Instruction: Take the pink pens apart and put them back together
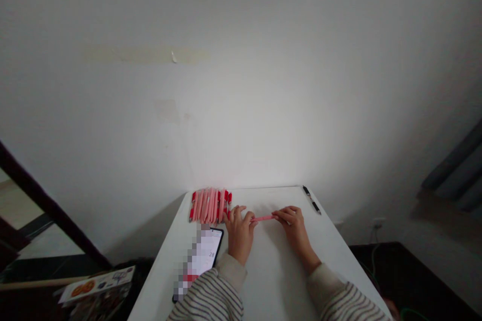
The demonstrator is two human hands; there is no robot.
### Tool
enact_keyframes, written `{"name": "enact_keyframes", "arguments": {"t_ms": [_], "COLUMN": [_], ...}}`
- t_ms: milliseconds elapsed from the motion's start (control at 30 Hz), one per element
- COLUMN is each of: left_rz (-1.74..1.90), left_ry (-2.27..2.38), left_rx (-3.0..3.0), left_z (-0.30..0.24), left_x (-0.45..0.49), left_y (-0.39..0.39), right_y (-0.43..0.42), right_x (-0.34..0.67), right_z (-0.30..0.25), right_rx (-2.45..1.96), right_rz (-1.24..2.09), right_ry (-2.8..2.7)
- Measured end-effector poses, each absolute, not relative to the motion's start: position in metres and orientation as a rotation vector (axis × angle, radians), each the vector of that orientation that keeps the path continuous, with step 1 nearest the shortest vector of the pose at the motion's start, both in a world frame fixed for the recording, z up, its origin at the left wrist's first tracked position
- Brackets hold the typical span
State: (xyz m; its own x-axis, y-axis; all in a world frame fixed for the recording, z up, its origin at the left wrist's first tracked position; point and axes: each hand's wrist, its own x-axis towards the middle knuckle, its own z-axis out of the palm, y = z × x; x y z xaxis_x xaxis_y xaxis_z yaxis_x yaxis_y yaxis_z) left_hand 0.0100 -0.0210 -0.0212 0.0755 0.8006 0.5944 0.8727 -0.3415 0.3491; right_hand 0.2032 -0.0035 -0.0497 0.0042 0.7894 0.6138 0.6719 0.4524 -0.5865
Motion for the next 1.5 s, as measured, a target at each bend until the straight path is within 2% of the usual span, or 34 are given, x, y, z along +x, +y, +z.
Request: {"name": "enact_keyframes", "arguments": {"t_ms": [1500], "left_rz": [-1.091], "left_ry": [-1.758], "left_rx": [-2.171], "left_z": [-0.0195], "left_x": [0.0093], "left_y": [-0.0218], "right_y": [-0.0051], "right_x": [0.2029], "right_z": [-0.0486], "right_rx": [-1.292], "right_rz": [0.168], "right_ry": [-1.694]}}
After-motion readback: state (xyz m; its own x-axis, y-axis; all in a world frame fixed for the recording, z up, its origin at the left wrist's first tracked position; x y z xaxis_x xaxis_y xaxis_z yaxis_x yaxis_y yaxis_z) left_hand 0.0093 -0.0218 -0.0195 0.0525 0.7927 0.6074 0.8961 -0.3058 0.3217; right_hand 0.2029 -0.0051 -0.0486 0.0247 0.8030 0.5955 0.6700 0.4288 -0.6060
